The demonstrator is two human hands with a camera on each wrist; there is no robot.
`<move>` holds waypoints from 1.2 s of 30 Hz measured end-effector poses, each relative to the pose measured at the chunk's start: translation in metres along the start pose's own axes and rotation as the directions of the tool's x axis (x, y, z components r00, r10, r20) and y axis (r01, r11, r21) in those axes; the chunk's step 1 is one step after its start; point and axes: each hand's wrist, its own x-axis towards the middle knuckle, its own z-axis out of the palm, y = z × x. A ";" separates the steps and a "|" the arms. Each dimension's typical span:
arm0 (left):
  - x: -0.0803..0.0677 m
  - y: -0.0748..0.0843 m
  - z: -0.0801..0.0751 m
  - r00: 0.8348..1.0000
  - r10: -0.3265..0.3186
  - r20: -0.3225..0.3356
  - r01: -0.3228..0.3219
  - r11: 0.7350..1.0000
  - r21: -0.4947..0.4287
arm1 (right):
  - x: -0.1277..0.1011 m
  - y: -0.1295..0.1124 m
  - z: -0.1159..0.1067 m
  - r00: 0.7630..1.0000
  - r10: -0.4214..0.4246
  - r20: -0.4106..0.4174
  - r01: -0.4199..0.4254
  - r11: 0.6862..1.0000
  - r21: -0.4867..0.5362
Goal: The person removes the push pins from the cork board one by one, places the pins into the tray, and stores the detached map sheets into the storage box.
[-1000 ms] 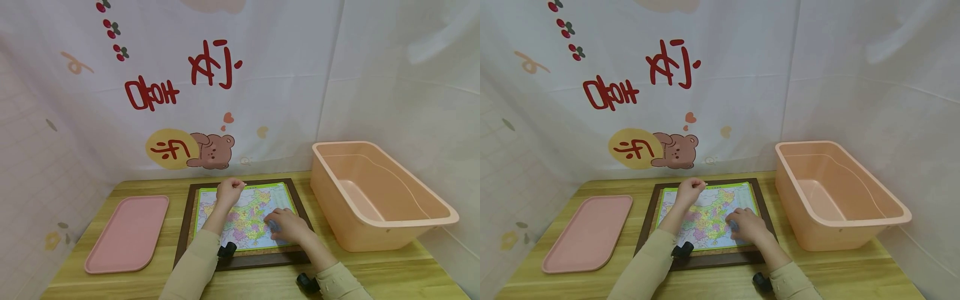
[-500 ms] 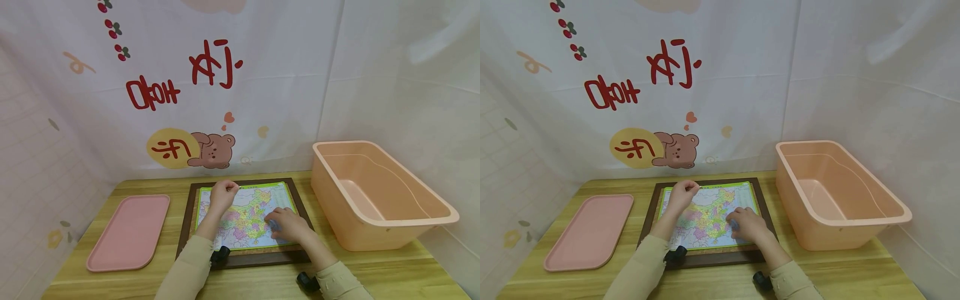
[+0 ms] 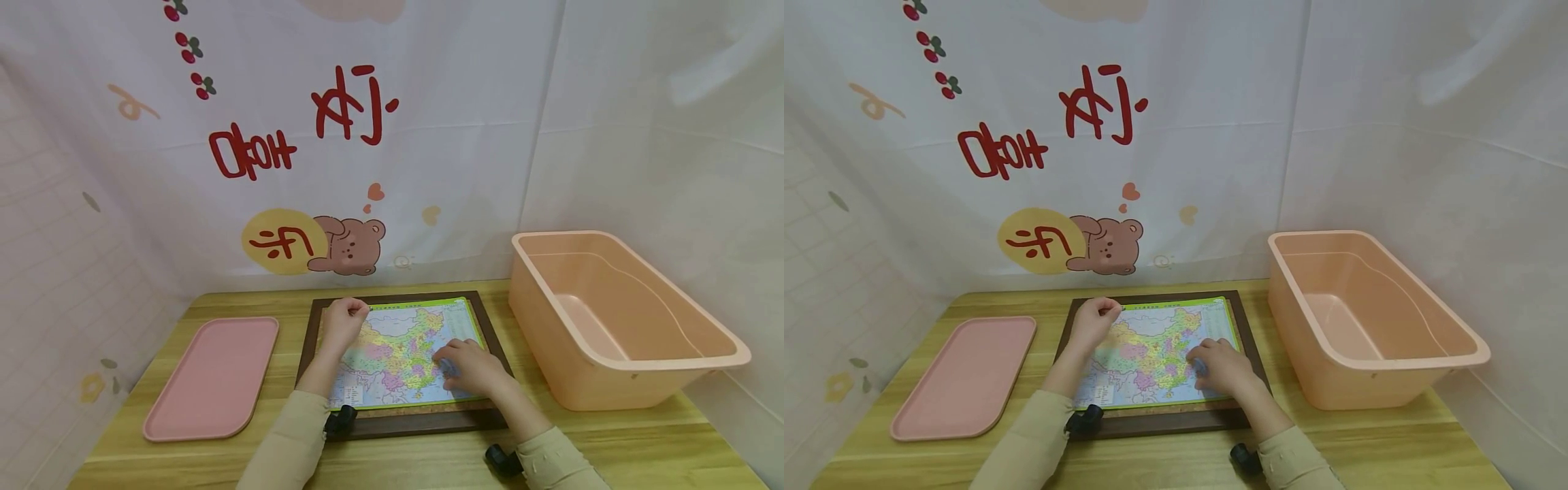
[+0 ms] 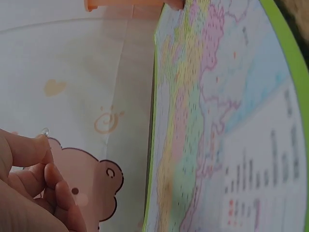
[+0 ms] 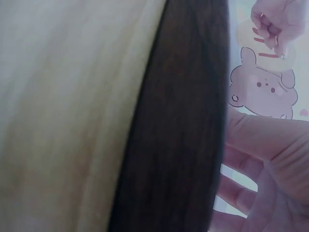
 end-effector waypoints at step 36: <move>0.012 -0.064 -0.097 0.985 -0.147 -0.086 0.156 0.981 0.111 | -0.002 -0.002 -0.001 1.000 0.011 -0.009 -0.011 1.000 0.007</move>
